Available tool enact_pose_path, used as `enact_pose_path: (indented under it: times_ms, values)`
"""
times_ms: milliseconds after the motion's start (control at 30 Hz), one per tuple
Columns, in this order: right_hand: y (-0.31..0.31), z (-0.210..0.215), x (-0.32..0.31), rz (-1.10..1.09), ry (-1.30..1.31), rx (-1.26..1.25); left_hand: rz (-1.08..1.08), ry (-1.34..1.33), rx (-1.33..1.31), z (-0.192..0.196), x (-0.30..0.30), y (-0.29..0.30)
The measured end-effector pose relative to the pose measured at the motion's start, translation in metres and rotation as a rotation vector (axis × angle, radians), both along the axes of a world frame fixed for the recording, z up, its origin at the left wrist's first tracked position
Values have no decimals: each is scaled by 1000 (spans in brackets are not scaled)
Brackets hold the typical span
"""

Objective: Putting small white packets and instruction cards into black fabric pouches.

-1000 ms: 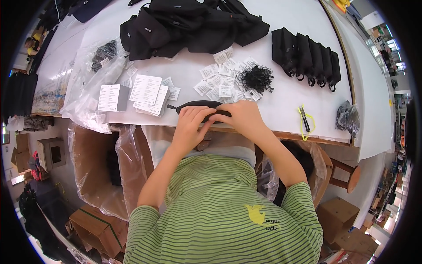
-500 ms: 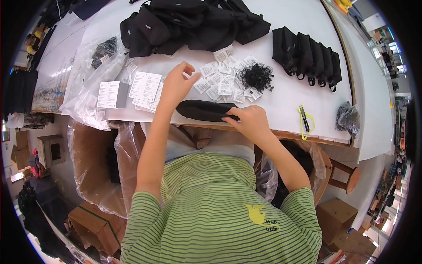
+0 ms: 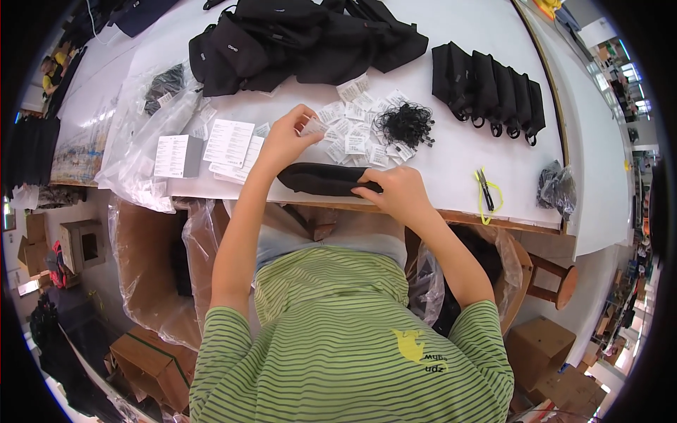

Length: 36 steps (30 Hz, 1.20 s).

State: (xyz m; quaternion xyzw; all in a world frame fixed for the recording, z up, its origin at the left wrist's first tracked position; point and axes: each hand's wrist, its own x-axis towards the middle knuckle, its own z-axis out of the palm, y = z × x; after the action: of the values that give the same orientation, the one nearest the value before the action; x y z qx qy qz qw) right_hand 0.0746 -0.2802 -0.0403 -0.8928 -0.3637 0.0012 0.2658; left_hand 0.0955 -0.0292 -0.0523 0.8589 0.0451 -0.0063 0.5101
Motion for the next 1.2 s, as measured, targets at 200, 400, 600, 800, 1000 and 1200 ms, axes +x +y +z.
enact_pose_path:
  times_ms: [200,400,600,800,1000,1200]
  values:
    - [1,1,0,-26,16,-10,-88,-97,-161,44,-65,-23]
    - [1,1,-3,7,-78,-43,-155,-345,201,26,-79,-32]
    - [-1,-6,-8,34,-116,-24,-205,-384,350,15,-90,-36]
    - [-3,-6,-11,72,-179,-2,-209,-398,368,10,-95,-40]
    - [1,1,-14,39,-240,-1,-149,-413,365,7,-97,-43]
    - [2,-9,-11,-75,-77,79,-20,-332,109,57,-99,-56]
